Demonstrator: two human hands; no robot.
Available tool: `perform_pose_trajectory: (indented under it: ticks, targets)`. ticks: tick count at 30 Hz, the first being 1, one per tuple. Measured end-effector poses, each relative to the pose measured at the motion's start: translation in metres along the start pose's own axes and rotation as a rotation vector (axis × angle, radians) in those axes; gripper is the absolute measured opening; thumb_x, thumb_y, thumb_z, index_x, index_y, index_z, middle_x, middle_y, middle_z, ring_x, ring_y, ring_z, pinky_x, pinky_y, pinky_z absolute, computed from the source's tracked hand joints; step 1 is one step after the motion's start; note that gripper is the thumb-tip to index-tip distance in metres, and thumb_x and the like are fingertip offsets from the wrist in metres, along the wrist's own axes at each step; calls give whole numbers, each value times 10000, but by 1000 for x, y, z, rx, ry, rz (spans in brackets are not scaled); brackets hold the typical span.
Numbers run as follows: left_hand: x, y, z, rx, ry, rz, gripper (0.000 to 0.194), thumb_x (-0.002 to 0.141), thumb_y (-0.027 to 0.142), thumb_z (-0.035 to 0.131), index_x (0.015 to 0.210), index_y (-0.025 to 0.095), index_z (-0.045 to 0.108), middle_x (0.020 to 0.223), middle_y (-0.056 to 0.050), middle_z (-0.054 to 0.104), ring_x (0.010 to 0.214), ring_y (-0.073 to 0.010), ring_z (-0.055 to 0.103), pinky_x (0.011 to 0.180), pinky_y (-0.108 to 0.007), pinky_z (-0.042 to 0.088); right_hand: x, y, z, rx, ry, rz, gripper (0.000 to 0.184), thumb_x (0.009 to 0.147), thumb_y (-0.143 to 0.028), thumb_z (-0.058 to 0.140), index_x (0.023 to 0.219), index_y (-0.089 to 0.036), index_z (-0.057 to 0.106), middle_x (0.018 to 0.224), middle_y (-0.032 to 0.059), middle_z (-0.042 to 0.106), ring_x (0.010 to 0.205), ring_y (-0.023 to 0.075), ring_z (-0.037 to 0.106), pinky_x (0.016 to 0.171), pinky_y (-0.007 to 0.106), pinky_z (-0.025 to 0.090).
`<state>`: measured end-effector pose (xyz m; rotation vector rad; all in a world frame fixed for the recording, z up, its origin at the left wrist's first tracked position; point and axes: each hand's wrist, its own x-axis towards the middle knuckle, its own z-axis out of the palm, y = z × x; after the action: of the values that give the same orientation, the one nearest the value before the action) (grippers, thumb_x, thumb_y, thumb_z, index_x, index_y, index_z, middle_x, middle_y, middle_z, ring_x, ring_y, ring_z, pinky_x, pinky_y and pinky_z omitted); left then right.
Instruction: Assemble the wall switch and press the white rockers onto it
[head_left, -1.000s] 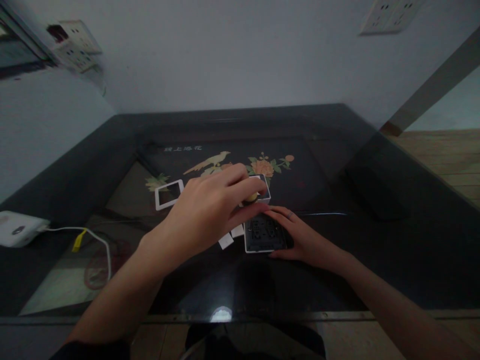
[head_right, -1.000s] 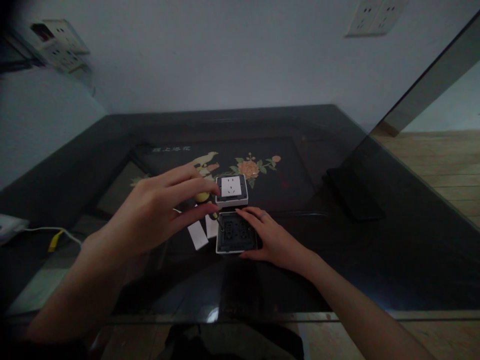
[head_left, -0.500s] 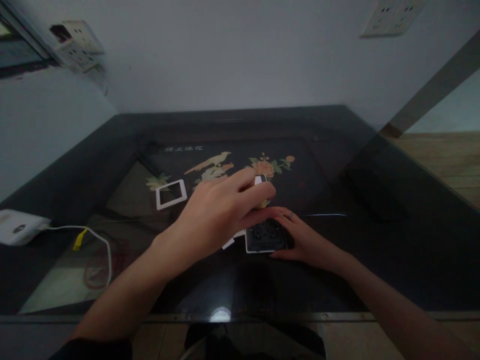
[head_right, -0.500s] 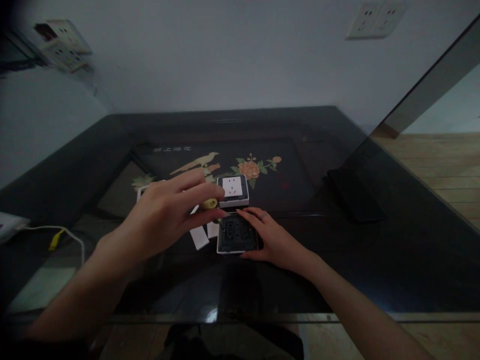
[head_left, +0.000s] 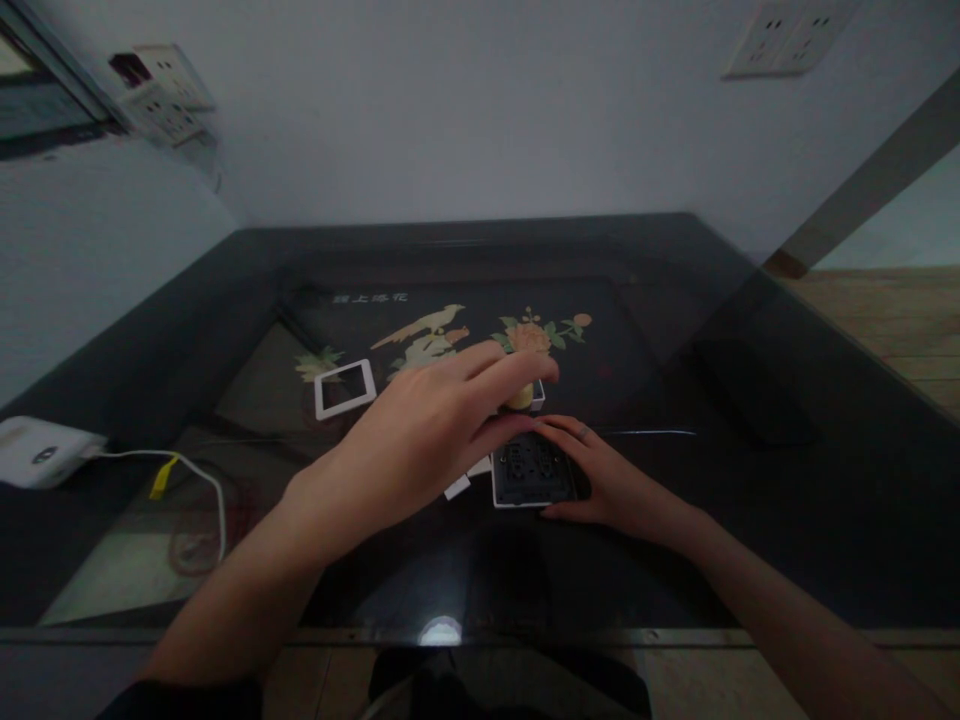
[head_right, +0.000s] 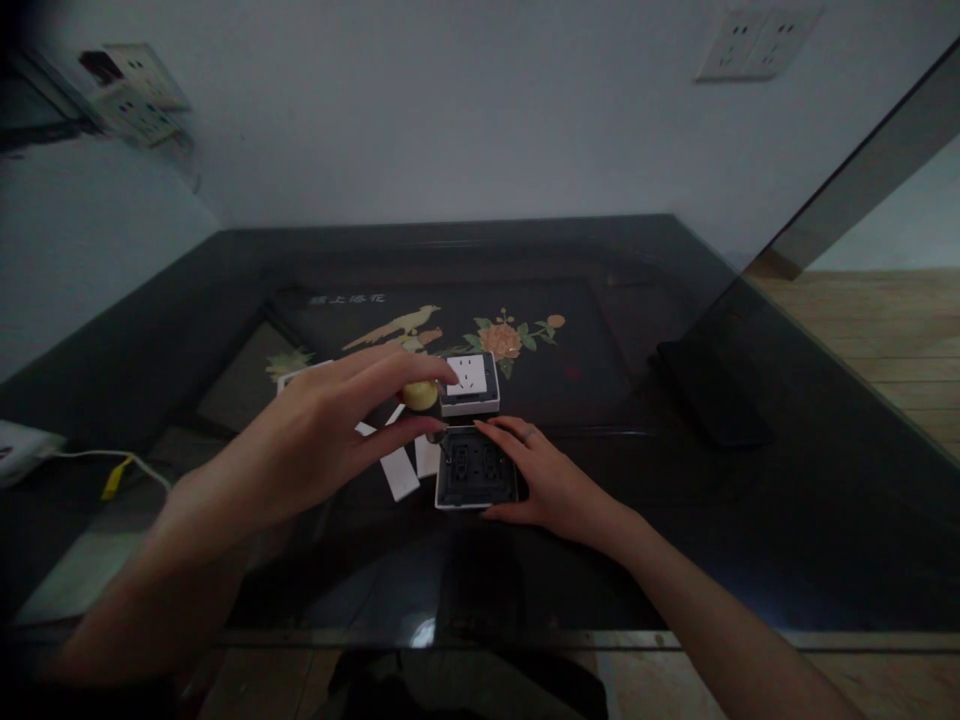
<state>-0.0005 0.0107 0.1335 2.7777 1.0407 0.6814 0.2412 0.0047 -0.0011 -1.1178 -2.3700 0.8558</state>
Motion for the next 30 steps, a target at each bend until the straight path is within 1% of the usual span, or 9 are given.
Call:
perform_pose_trajectory:
  ticks: [2, 4, 8, 11, 14, 18, 20, 26, 30]
  targets:
    - [5, 0, 7, 50, 38, -7, 187, 939, 236, 571, 1124, 216, 585, 1011, -40, 653, 874, -171, 652, 740, -268, 524, 0, 1, 1, 0, 9, -14, 919, 709, -311, 784, 1480, -305, 283, 1472, 124, 365, 1375, 327, 375, 1129, 551, 329]
    - [6, 0, 9, 52, 49, -6, 176, 941, 247, 568, 1113, 213, 591, 1007, -44, 645, 865, -170, 648, 731, -270, 524, 0, 1, 1, -1, 9, -20, 921, 709, -308, 785, 1481, -307, 282, 1469, 123, 369, 1375, 330, 373, 1129, 554, 330]
    - [1, 0, 0, -43, 18, 5, 341, 955, 201, 536, 1293, 196, 496, 1280, -92, 606, 1200, -209, 570, 990, -359, 484, -1, -1, -1, 3, 4, -10, 931, 716, -302, 782, 1488, -331, 262, 1482, 112, 354, 1374, 330, 373, 1129, 559, 330]
    - [-3, -2, -8, -72, -20, 13, 417, 958, 150, 510, 1366, 208, 445, 1376, -90, 566, 1290, -208, 515, 1069, -390, 435, -1, -2, -2, 8, -12, 3, 931, 719, -294, 784, 1487, -336, 259, 1487, 106, 342, 1377, 322, 367, 1135, 553, 324]
    - [0, -3, -7, -90, 0, 15, 360, 954, 150, 524, 1307, 215, 501, 1285, -74, 626, 1211, -194, 575, 1007, -344, 475, -1, -4, -3, -2, -23, 13, 915, 725, -303, 783, 1483, -308, 271, 1481, 117, 343, 1382, 316, 359, 1137, 534, 330]
    - [6, -1, 2, -20, 89, -13, 138, 937, 206, 572, 1067, 192, 616, 1027, -53, 664, 954, -186, 650, 792, -289, 524, 0, -6, -4, -10, -22, 1, 891, 749, -321, 762, 1485, -308, 259, 1484, 120, 335, 1391, 313, 349, 1141, 541, 320]
    - [8, 0, 4, 17, 103, -14, 101, 928, 213, 585, 1011, 177, 629, 984, -53, 654, 908, -188, 646, 756, -290, 522, -1, -5, -4, -12, -16, -8, 894, 751, -323, 761, 1486, -315, 252, 1484, 120, 334, 1393, 314, 348, 1141, 547, 317]
    - [0, -3, -6, -16, 35, 9, 375, 943, 135, 523, 1314, 182, 496, 1337, -92, 579, 1249, -207, 537, 1028, -344, 448, 0, -5, -4, -9, -25, 12, 898, 730, -298, 775, 1480, -293, 281, 1485, 126, 342, 1380, 313, 370, 1139, 525, 329]
    - [-2, -4, -9, -23, 17, -1, 337, 936, 140, 539, 1264, 219, 529, 1216, -52, 643, 1126, -192, 611, 943, -315, 489, -1, -6, -4, -10, -35, 29, 895, 723, -289, 778, 1475, -261, 294, 1482, 135, 349, 1378, 303, 371, 1141, 512, 328]
